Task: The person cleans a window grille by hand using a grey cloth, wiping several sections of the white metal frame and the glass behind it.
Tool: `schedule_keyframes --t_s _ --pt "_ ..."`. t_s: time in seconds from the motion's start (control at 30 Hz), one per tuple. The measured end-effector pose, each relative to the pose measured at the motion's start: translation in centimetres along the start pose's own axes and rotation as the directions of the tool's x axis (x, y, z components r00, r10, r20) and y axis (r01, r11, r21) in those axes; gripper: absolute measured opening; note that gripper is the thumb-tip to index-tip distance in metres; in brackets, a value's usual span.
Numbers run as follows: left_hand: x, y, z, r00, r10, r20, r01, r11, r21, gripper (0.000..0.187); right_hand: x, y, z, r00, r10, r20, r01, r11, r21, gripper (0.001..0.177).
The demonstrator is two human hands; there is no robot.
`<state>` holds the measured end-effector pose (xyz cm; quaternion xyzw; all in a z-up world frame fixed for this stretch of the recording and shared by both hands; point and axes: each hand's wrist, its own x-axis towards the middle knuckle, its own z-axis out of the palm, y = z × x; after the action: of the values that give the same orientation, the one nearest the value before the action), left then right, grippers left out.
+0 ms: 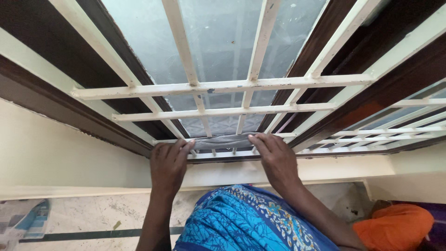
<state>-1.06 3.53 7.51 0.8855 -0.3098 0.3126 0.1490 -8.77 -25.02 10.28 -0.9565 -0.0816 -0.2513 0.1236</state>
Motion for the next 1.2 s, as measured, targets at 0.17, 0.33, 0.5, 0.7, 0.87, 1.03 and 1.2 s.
schedule_keyframes --t_s 0.17,0.33,0.5,0.7,0.87,1.03,1.2 --pt "-2.6 -3.4 -2.0 0.987 -0.16 -0.001 0.158 0.973 0.166 0.05 1.7 -2.9 3.0 0.977 -0.213 0.004 0.211 0.971 0.111 0.049" --pt "-2.4 -3.6 -4.0 0.978 -0.19 -0.087 0.205 0.951 0.23 0.042 3.5 -4.1 1.7 0.955 -0.297 -0.001 0.294 0.946 0.138 0.045" --pt "0.5 -1.2 -8.0 0.948 -0.145 -0.283 0.181 0.977 0.108 0.037 3.3 -3.5 -3.3 0.929 -0.316 -0.193 0.332 0.942 0.056 0.051" --pt "6.6 1.3 -10.0 0.922 0.048 -0.385 0.019 0.986 0.167 0.037 3.8 -1.3 -7.1 0.91 -0.237 -0.34 0.245 0.969 -0.018 0.044" --pt "9.1 3.4 -9.4 0.934 0.148 -0.324 -0.103 0.983 0.152 0.046 3.1 1.3 -8.3 0.904 -0.2 -0.377 0.123 0.968 -0.218 0.05" --pt "9.8 4.9 -7.9 0.934 0.218 -0.282 -0.216 0.976 0.038 0.05 1.4 4.0 -8.2 0.894 -0.137 -0.427 -0.004 0.95 -0.312 0.047" --pt "9.8 4.7 -7.6 0.925 0.265 -0.273 -0.256 0.964 0.069 0.05 1.1 4.1 -8.4 0.919 -0.072 -0.387 -0.064 0.942 -0.328 0.047"
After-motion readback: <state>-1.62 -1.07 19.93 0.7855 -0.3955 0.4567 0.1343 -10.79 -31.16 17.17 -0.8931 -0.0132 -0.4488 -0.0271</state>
